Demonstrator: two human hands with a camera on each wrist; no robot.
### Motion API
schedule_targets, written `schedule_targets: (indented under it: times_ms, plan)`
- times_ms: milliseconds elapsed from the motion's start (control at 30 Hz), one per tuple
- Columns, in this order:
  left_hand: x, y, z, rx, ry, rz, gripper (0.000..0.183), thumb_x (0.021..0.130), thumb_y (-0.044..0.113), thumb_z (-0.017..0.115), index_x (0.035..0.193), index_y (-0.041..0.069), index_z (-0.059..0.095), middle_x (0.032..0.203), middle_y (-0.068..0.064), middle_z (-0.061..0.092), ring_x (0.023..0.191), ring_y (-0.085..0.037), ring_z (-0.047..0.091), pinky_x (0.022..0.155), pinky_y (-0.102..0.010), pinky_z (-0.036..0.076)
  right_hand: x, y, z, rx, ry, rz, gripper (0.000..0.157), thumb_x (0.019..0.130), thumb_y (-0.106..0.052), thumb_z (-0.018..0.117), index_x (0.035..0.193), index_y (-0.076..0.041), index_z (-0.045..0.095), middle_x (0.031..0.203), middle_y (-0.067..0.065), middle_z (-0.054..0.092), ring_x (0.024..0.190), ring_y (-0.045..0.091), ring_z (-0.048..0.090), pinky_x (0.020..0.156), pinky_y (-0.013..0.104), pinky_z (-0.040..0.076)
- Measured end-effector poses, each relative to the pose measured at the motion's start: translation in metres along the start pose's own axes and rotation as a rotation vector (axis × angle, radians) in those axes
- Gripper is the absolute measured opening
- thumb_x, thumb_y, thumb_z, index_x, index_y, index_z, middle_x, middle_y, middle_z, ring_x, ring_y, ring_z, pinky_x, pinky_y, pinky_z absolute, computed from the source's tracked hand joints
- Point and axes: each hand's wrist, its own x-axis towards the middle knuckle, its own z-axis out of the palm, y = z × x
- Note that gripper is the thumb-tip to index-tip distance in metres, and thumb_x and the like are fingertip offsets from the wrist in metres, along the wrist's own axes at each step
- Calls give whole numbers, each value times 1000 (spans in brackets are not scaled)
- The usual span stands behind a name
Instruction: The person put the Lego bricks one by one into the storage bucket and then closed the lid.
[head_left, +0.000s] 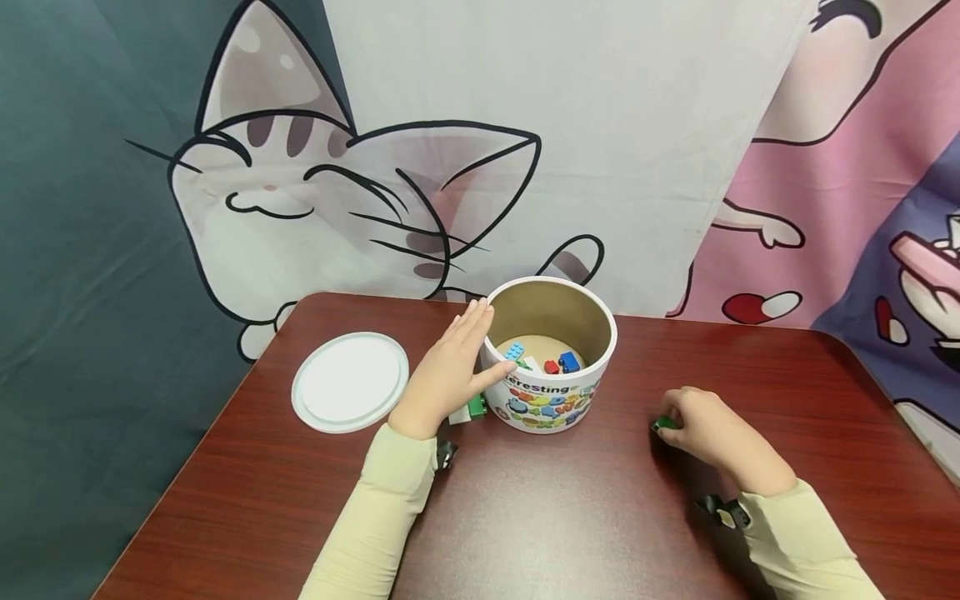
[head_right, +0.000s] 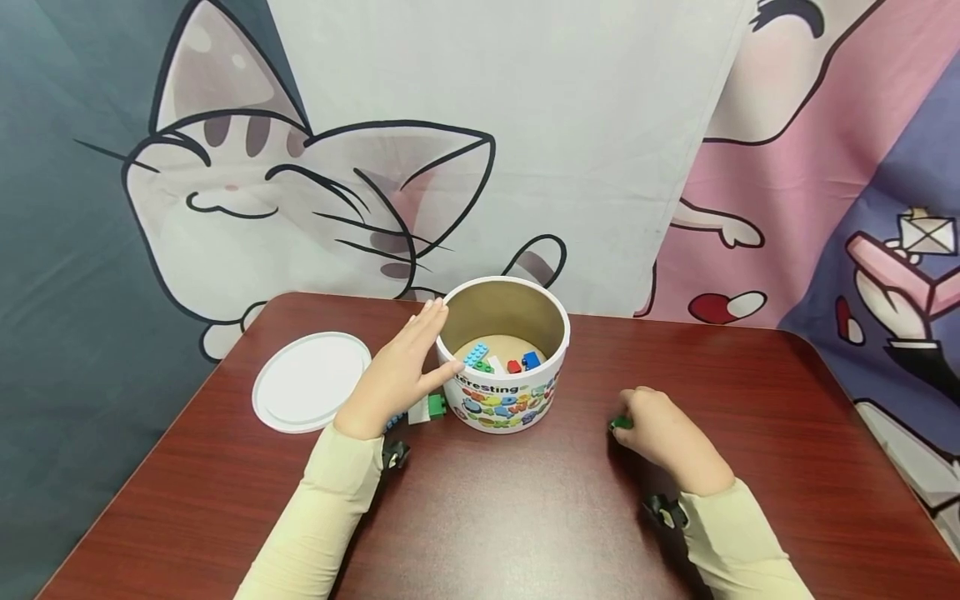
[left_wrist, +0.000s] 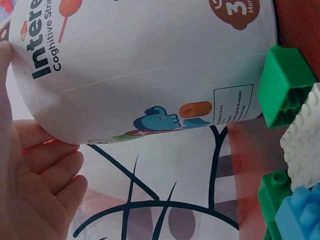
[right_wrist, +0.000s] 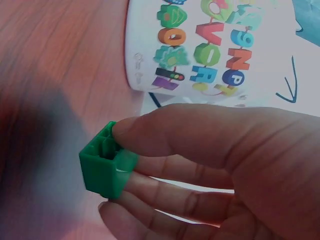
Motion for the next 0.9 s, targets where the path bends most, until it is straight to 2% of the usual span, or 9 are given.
schedule_targets:
  times_ms: [200, 467, 667, 900]
  plan:
    - [0, 0, 0, -1, 0, 6, 84, 97, 50, 65, 154, -3, 35, 163, -15, 30, 154, -25, 20, 125, -37, 16, 5, -9, -2, 15, 59, -25, 19, 72, -4, 84, 82, -7, 67, 76, -1, 56, 71, 16, 54, 63, 36, 50]
    - [1, 1, -1, -5, 7, 10, 84, 96, 50, 66, 154, -4, 36, 163, -16, 31, 153, -26, 21, 125, -38, 17, 8, -24, -10, 50, 188, -29, 20, 75, -4, 84, 90, -4, 70, 80, 2, 57, 73, 18, 57, 64, 37, 52]
    - [1, 1, -1, -3, 10, 13, 84, 96, 49, 66, 154, -4, 36, 162, -17, 32, 153, -29, 23, 125, -38, 18, 12, -33, -14, 79, 336, -84, 21, 75, 0, 83, 91, -7, 71, 82, -1, 59, 73, 15, 58, 63, 27, 52]
    - [1, 1, -2, 1, 5, 7, 84, 97, 49, 65, 154, -4, 36, 162, -17, 32, 153, -28, 22, 124, -40, 19, 15, -45, -21, 146, 488, -116, 25, 75, 5, 83, 95, -6, 72, 87, 1, 63, 73, 13, 65, 71, 3, 48]
